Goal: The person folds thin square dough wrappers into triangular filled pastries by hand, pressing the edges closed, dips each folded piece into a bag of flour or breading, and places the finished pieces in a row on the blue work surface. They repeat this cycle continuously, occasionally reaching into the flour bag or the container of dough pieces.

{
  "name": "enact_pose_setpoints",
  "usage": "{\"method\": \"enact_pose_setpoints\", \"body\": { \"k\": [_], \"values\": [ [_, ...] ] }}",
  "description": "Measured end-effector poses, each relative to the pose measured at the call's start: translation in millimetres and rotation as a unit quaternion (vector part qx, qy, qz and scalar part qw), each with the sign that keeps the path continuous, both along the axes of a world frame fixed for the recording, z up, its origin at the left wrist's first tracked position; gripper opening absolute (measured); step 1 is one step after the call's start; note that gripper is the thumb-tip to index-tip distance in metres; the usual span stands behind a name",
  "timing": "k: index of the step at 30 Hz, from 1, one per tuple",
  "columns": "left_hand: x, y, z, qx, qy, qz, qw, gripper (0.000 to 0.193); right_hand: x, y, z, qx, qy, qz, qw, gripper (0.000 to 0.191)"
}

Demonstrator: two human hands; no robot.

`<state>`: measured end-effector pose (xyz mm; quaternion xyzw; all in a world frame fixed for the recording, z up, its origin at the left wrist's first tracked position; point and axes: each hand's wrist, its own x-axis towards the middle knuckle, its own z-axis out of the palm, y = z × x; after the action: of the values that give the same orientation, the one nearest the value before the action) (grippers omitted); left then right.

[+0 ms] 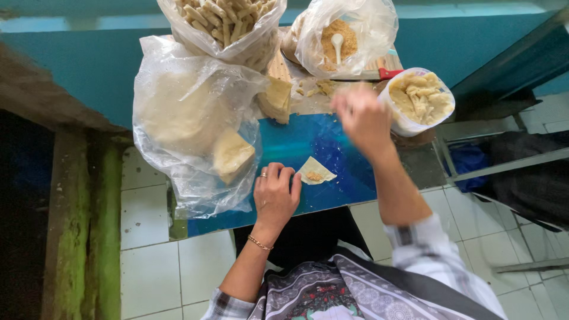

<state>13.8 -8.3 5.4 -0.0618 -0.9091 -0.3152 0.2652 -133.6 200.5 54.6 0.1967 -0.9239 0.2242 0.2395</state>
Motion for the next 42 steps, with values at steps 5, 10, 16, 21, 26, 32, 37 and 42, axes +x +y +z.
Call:
{"method": "enact_pose_setpoints", "body": {
  "k": [5,10,16,21,26,32,37,42],
  "values": [
    [-2,3,-1,0.006,-0.009,-0.011,1.0,0.02,122,0,-19,-0.019,-0.152,-0.027,0.988,0.02],
    [-4,10,-5,0.01,-0.023,-0.014,1.0,0.017,134,-8,-31,-0.083,-0.176,-0.053,0.98,0.016],
    [0,8,-7,0.061,-0.047,-0.039,0.996,0.013,131,-4,-26,-0.149,-0.294,-0.051,0.943,0.022],
    [1,10,-7,0.118,-0.06,-0.058,0.99,0.012,136,-9,-33,-0.223,-0.21,0.016,0.952,0.027],
    [5,15,-5,0.137,-0.009,-0.088,0.987,0.018,142,-18,-42,-0.089,0.019,0.075,0.993,0.031],
    [2,16,-5,0.111,0.021,-0.132,0.985,0.021,145,-27,-52,-0.061,0.043,0.058,0.996,0.032],
    [4,11,-2,0.073,0.02,-0.169,0.983,0.015,142,-19,-48,-0.019,0.026,0.066,0.997,0.028],
    [-3,9,-8,0.057,0.009,-0.171,0.984,0.011,138,-11,-40,0.012,0.004,0.108,0.994,0.032]
  ]
}}
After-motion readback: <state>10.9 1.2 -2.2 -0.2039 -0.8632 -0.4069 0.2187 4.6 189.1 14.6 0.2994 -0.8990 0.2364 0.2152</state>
